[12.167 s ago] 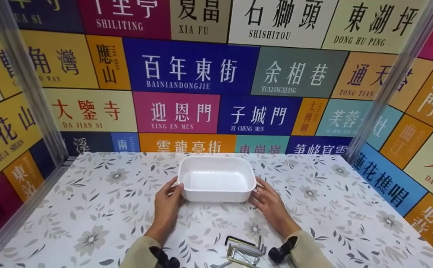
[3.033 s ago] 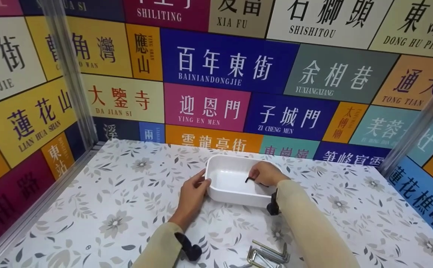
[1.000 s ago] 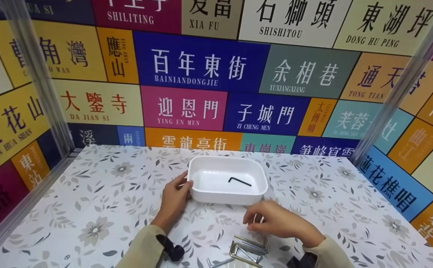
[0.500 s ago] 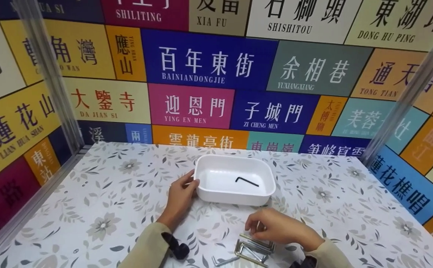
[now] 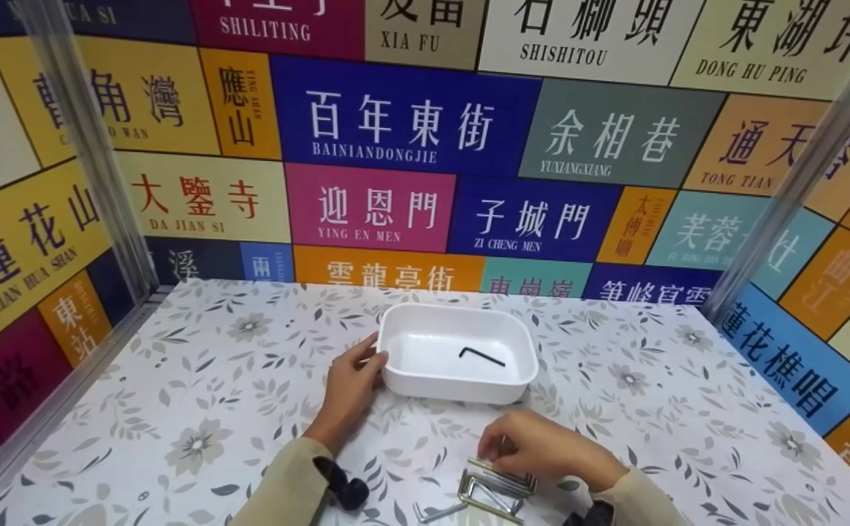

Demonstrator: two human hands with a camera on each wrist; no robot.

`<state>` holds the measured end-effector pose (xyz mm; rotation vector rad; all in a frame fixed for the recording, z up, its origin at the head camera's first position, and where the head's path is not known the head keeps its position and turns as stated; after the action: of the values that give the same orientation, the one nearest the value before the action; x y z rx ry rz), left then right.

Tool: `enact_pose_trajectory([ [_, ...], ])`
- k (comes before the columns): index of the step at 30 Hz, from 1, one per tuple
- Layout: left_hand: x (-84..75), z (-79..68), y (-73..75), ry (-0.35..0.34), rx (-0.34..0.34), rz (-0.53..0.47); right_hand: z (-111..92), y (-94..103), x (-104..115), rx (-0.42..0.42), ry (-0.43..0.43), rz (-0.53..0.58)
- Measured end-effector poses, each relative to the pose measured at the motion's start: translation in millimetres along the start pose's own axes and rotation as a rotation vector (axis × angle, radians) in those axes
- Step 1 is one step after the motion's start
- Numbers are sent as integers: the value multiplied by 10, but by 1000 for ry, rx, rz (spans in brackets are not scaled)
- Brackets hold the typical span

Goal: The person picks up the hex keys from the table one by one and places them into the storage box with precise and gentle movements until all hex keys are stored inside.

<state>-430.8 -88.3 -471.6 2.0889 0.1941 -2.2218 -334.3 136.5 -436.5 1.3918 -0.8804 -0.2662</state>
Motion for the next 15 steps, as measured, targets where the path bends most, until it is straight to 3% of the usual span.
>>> enact_pose_trajectory([
  [15, -2, -6, -11, -13, 10, -11, -6, 1, -24, -18, -12, -29],
])
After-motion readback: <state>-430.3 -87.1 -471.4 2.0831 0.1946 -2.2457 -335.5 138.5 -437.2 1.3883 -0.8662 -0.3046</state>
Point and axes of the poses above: each hand's wrist, its own z-axis towards the middle knuckle, its own y-axis out of the back of the hand, x = y × z, the point moved 10 cm from there along z, towards the middle knuckle, and after that the axes turned 11 degrees about -z, right-handed, at the moved point
